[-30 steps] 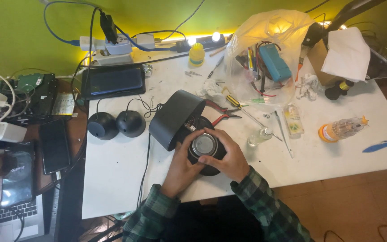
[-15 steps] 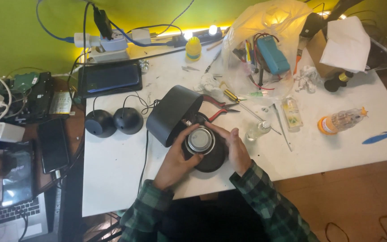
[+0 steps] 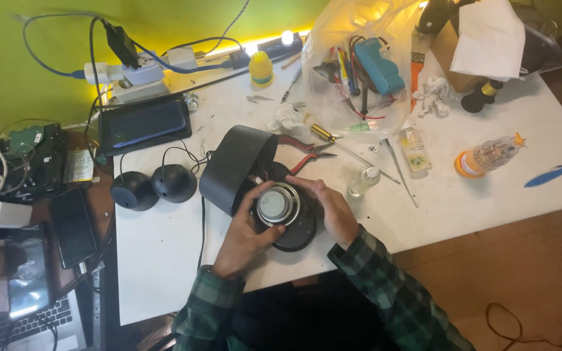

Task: The person holds a disassembled speaker driver and applies a white paste from a tube onto the central metal component. They squeeze the tube to dispense the substance and use their finger to spread it across the surface.

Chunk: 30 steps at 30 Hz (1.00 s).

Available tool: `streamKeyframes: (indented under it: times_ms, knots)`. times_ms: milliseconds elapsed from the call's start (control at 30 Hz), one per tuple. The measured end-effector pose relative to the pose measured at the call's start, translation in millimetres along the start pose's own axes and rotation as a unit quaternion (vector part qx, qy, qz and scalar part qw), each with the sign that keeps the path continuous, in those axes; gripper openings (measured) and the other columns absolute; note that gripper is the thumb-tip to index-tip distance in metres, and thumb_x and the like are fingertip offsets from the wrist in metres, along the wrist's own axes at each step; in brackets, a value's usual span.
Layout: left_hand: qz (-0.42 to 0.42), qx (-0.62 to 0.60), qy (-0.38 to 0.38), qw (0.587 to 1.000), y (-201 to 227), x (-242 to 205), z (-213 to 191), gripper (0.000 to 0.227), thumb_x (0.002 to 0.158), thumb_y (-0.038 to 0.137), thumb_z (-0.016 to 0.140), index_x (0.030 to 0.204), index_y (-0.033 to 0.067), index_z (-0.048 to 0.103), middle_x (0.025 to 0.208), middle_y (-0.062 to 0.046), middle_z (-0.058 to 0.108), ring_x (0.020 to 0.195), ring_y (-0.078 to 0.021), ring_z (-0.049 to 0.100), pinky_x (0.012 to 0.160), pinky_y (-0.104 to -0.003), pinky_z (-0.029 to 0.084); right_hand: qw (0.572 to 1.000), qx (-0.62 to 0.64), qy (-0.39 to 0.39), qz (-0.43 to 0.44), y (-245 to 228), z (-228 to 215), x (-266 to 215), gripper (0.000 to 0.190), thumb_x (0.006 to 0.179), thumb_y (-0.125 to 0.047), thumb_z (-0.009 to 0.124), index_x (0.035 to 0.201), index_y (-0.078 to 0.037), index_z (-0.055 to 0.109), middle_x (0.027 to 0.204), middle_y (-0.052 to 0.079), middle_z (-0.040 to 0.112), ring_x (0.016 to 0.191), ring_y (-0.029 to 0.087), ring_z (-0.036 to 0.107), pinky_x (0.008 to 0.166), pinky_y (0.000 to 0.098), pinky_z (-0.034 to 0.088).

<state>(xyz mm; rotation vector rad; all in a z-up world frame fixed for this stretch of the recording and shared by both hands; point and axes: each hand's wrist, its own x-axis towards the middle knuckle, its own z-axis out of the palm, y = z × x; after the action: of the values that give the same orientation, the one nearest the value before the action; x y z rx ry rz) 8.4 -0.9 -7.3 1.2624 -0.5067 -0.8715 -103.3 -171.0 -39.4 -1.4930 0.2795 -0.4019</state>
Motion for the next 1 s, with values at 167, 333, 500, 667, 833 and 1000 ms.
streamKeyframes:
  times_ms: [167,333,500,667,833,1000]
  knots:
    - [0.008,0.027,0.006,1.0,3,1,3,0.086,0.067,-0.008,0.078,0.144,0.0065,0.044,0.139,-0.025,0.05,0.137,-0.0394,0.04,0.111,-0.048,0.04,1.0,0.004,-0.007,0.005,-10,3,0,0.067,0.109,-0.042,0.021,0.137,0.005,0.061,0.138,0.029,0.06,0.136,0.041,0.05,0.117,0.0477,0.034]
    - [0.002,0.044,0.015,0.999,4,0,6,0.085,0.067,-0.006,0.08,0.143,0.0066,0.045,0.139,-0.024,0.05,0.139,-0.0402,0.039,0.113,-0.047,0.038,0.999,-0.036,-0.012,0.011,-20,2,-1,0.054,0.107,-0.03,0.032,0.139,0.002,0.06,0.141,0.028,0.059,0.137,0.039,0.05,0.116,0.0473,0.036]
    - [-0.003,0.056,0.017,0.998,8,-2,10,0.082,0.068,-0.01,0.076,0.142,0.0054,0.045,0.137,-0.025,0.052,0.138,-0.0398,0.04,0.113,-0.047,0.038,0.999,0.011,-0.024,0.018,-14,2,2,0.065,0.093,-0.011,0.058,0.155,-0.006,0.039,0.132,0.031,0.064,0.126,0.041,0.06,0.104,0.0506,0.051]
    - [0.003,0.065,0.028,0.997,10,-2,12,0.081,0.066,-0.01,0.076,0.14,0.0045,0.046,0.134,-0.027,0.052,0.134,-0.0413,0.044,0.109,-0.047,0.043,0.998,-0.022,-0.024,0.049,-15,0,4,0.06,0.093,-0.016,0.062,0.151,-0.005,0.048,0.132,0.028,0.066,0.125,0.038,0.062,0.102,0.0473,0.052]
    - [0.023,0.078,0.028,0.996,8,-4,12,0.079,0.068,-0.011,0.075,0.139,0.0071,0.047,0.131,-0.023,0.053,0.131,-0.0359,0.046,0.106,-0.043,0.046,0.996,-0.035,-0.019,0.083,-11,-1,4,0.06,0.093,-0.018,0.063,0.15,-0.004,0.049,0.131,0.026,0.067,0.124,0.037,0.063,0.101,0.0461,0.053]
    - [0.037,0.102,0.024,0.994,8,-4,12,0.077,0.068,-0.011,0.074,0.138,0.0051,0.047,0.128,-0.025,0.054,0.129,-0.0366,0.046,0.107,-0.046,0.044,0.994,-0.075,-0.004,0.085,-4,-5,4,0.052,0.094,-0.02,0.066,0.143,-0.004,0.058,0.129,0.025,0.068,0.123,0.037,0.063,0.1,0.0458,0.052]
